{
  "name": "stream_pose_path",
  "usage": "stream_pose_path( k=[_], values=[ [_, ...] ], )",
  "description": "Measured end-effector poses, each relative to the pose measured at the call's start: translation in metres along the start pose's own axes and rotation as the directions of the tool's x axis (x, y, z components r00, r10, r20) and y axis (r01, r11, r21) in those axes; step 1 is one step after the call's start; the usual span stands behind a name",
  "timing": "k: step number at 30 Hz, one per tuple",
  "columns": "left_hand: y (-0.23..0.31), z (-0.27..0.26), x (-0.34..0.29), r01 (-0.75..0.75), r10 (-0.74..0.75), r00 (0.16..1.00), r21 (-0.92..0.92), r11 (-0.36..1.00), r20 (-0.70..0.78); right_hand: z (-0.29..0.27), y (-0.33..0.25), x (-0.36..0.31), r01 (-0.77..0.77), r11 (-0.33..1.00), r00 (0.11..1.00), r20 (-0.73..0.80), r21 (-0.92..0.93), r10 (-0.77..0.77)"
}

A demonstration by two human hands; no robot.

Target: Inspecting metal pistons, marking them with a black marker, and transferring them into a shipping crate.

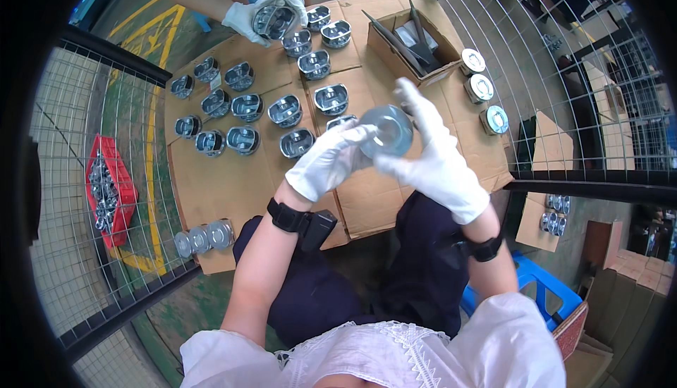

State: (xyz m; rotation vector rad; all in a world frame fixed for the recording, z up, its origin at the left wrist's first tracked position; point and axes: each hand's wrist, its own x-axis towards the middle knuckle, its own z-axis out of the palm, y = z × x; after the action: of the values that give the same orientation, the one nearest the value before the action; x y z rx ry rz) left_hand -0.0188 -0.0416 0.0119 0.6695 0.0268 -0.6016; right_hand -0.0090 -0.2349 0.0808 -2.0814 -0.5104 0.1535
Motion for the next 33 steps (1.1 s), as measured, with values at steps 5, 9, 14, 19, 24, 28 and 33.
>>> stream_pose_path(
  k=[5, 9, 14, 19, 24, 28, 33],
  values=[
    [0.004, -0.02, 0.005, -0.194, 0.193, 0.964, 0.009, 0.981, -0.182, 0.061, 0.064, 0.002, -0.002, 0.138, 0.858, -0.07, 0.99, 0.509],
    [0.001, -0.028, 0.012, -0.197, 0.272, 0.913, 0.256, 0.946, -0.303, 0.091, 0.079, 0.005, -0.19, -0.117, 0.858, 0.223, 0.975, 0.462],
    [-0.005, -0.02, 0.019, -0.246, 0.424, 0.857, 0.491, 0.836, -0.293, 0.097, 0.072, 0.007, -0.222, -0.085, 0.899, 0.237, 0.971, 0.369],
    [-0.013, -0.004, 0.015, -0.278, 0.696, 0.717, 0.925, 0.26, 0.02, 0.102, 0.065, 0.008, -0.235, -0.165, 0.857, 0.284, 0.958, 0.429],
    [-0.01, 0.009, 0.013, -0.311, 0.719, 0.643, 0.948, -0.071, 0.265, 0.102, 0.076, 0.006, -0.213, -0.244, 0.854, 0.301, 0.946, 0.423],
    [-0.007, 0.007, 0.012, -0.28, 0.734, 0.607, 0.947, -0.16, 0.304, 0.089, 0.063, 0.008, -0.137, -0.3, 0.908, 0.241, 0.944, 0.343],
    [-0.011, -0.003, 0.019, -0.231, 0.776, 0.601, 0.971, -0.064, 0.194, 0.082, 0.065, 0.01, 0.023, -0.173, 0.969, 0.021, 0.985, 0.246]
  ],
)
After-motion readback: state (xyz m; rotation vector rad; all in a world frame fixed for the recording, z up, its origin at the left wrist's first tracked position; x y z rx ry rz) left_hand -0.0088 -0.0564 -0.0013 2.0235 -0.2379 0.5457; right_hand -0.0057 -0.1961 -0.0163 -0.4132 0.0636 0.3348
